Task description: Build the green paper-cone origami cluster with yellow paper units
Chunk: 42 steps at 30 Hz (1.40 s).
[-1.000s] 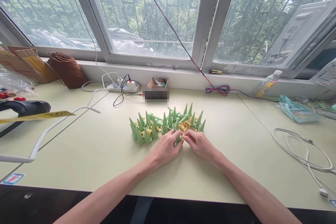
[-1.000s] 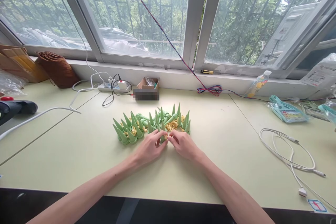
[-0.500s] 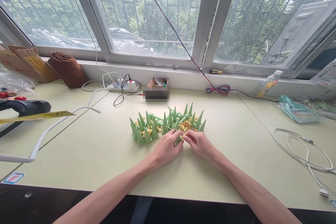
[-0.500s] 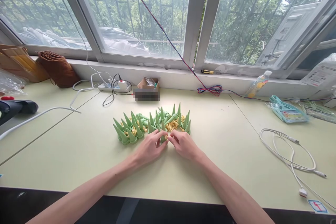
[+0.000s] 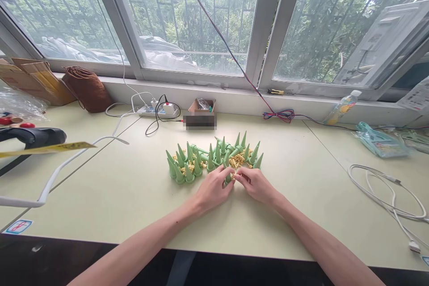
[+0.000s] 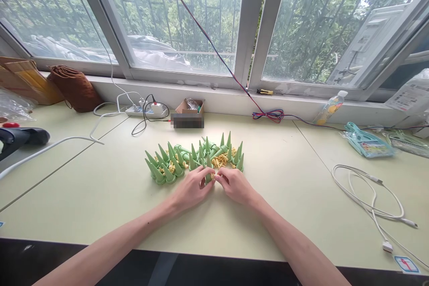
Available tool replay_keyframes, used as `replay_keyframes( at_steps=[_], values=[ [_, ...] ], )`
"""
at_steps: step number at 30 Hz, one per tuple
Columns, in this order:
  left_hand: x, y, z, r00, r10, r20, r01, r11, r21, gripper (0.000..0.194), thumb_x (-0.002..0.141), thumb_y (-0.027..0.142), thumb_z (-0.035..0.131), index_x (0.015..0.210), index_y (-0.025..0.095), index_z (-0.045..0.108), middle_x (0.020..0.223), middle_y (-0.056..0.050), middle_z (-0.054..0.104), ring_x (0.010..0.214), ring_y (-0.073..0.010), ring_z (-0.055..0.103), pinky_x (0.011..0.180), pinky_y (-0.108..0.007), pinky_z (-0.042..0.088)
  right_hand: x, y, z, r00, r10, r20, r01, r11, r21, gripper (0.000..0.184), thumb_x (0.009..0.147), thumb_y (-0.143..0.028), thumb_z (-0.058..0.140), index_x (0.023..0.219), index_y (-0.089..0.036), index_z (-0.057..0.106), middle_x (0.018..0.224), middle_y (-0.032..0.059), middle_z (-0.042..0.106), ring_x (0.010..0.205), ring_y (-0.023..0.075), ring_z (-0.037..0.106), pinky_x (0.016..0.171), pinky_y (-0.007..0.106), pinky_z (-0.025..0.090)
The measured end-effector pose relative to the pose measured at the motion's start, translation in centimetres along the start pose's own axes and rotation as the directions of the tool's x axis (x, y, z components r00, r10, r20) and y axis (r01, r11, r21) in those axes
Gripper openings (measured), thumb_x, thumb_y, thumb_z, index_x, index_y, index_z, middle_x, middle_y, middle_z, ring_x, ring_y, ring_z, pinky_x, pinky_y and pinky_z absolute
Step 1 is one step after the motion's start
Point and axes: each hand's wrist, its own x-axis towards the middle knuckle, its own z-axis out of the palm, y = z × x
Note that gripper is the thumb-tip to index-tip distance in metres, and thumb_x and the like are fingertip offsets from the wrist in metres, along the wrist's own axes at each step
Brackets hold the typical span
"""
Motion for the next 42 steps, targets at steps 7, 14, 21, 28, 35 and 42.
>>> replay_keyframes(
  at_steps=[7, 14, 21, 28, 35, 42],
  values=[
    [-0.02, 0.17, -0.21, 1.000, -0.003, -0.010, 0.003, 1.000, -0.018, 0.019, 0.094, 0.026, 0.050, 0.108, 0.021, 0.064, 0.091, -0.002, 0.059, 0.057, -0.0120, 0.058, 0.063, -0.029, 0.049, -0.12, -0.05, -0.03, 1.000, 0.011, -0.001, -0.011, 1.000, -0.004, 0.022, 0.100, -0.036, 0.048, 0.092, -0.019, 0.061, 0.059, -0.0039, 0.051, 0.051, 0.0121, 0.043, 0.053, 0.026, 0.034],
    [0.04, 0.18, -0.15, 1.000, -0.005, -0.002, 0.005, 1.000, -0.012, 0.020, 0.094, 0.026, 0.050, 0.108, 0.021, 0.064, 0.091, -0.003, 0.059, 0.057, -0.0120, 0.058, 0.062, -0.029, 0.048, -0.09, -0.18, -0.06, 1.000, -0.018, -0.003, 0.018, 1.000, -0.005, 0.026, 0.101, -0.035, 0.045, 0.083, -0.020, 0.058, 0.061, -0.0020, 0.051, 0.053, 0.0130, 0.043, 0.054, 0.026, 0.035],
    [-0.01, 0.17, -0.13, 1.000, -0.001, 0.012, 0.002, 1.000, -0.021, 0.018, 0.095, 0.026, 0.050, 0.105, 0.021, 0.064, 0.090, -0.002, 0.058, 0.060, -0.0128, 0.059, 0.063, -0.029, 0.047, 0.04, -0.10, -0.11, 1.000, -0.003, 0.008, 0.003, 1.000, -0.009, 0.037, 0.101, -0.037, 0.043, 0.069, -0.020, 0.052, 0.059, -0.0031, 0.046, 0.053, 0.0119, 0.040, 0.054, 0.026, 0.031],
    [0.00, 0.20, -0.30, 1.000, -0.007, 0.006, 0.007, 1.000, -0.020, 0.020, 0.094, 0.028, 0.050, 0.108, 0.022, 0.064, 0.090, -0.003, 0.058, 0.059, -0.0128, 0.058, 0.063, -0.029, 0.048, -0.14, -0.24, -0.10, 1.000, -0.005, -0.005, 0.005, 1.000, 0.012, 0.020, 0.099, -0.034, 0.049, 0.092, -0.020, 0.060, 0.060, -0.0030, 0.051, 0.051, 0.0127, 0.043, 0.052, 0.025, 0.034],
    [-0.03, 0.25, -0.25, 1.000, 0.005, 0.001, -0.005, 1.000, -0.016, 0.017, 0.093, 0.025, 0.052, 0.103, 0.021, 0.065, 0.088, -0.002, 0.059, 0.058, -0.0126, 0.057, 0.061, -0.028, 0.046, 0.04, -0.32, -0.22, 1.000, -0.018, -0.003, 0.018, 1.000, -0.026, 0.034, 0.100, -0.034, 0.044, 0.070, -0.020, 0.052, 0.059, -0.0023, 0.049, 0.053, 0.0125, 0.041, 0.053, 0.026, 0.032],
    [0.00, 0.23, -0.30, 1.000, 0.003, -0.008, -0.003, 1.000, -0.024, 0.019, 0.093, 0.026, 0.052, 0.105, 0.021, 0.066, 0.089, -0.003, 0.060, 0.058, -0.0124, 0.058, 0.062, -0.028, 0.047, -0.04, -0.38, -0.22, 1.000, -0.001, -0.003, 0.001, 1.000, -0.031, 0.030, 0.100, -0.037, 0.046, 0.081, -0.020, 0.061, 0.058, -0.0031, 0.049, 0.052, 0.0126, 0.043, 0.054, 0.026, 0.033]
  ],
)
